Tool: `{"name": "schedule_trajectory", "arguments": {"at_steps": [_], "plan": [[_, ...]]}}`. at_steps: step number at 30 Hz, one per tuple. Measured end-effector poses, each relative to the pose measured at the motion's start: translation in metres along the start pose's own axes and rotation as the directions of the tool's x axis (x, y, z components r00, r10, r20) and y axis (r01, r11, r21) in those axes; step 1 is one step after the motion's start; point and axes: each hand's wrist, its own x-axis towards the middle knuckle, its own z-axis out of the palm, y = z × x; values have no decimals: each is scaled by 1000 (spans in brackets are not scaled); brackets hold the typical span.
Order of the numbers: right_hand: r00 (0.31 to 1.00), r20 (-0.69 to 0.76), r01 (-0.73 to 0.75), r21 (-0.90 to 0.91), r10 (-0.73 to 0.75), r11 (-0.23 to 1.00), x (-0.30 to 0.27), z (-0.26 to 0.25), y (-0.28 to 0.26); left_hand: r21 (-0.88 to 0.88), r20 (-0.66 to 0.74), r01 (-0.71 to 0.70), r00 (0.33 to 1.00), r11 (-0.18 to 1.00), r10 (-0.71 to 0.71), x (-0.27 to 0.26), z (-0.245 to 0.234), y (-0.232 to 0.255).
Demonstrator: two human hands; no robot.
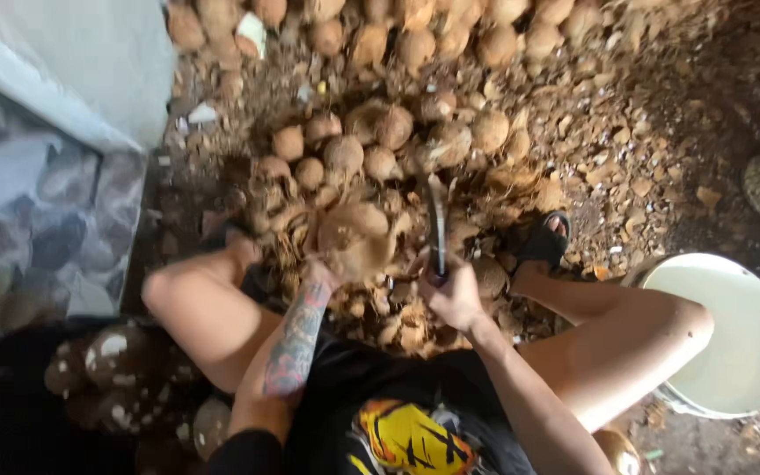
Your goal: The person sits cross-legged on the ground and uses a large knife to peel the fibrous husk off coconuts. They hold each coconut with one hand and repeatedly strike and scrape the husk with the knife, then place the peeled coconut into a nearby container.
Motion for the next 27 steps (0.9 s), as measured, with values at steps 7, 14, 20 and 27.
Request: {"name": "schedule_trajectory", "arguments": {"at_steps": [7, 14, 20, 27], "plan": [[750, 3, 658, 99, -661, 747, 3, -29, -10, 286, -397, -5, 910, 958, 123, -11, 65, -56], [976, 140, -116, -314, 167, 942, -18, -2, 120, 293, -291, 122, 956, 948, -33, 17, -18, -23], [987, -32, -156, 32, 157, 987, 16, 7, 63, 313, -318, -113, 923, 943, 216, 13, -14, -53], [981, 66, 168, 185, -183, 968, 15, 29, -58, 586, -358, 1, 898, 810, 258, 37, -14, -55]]}}
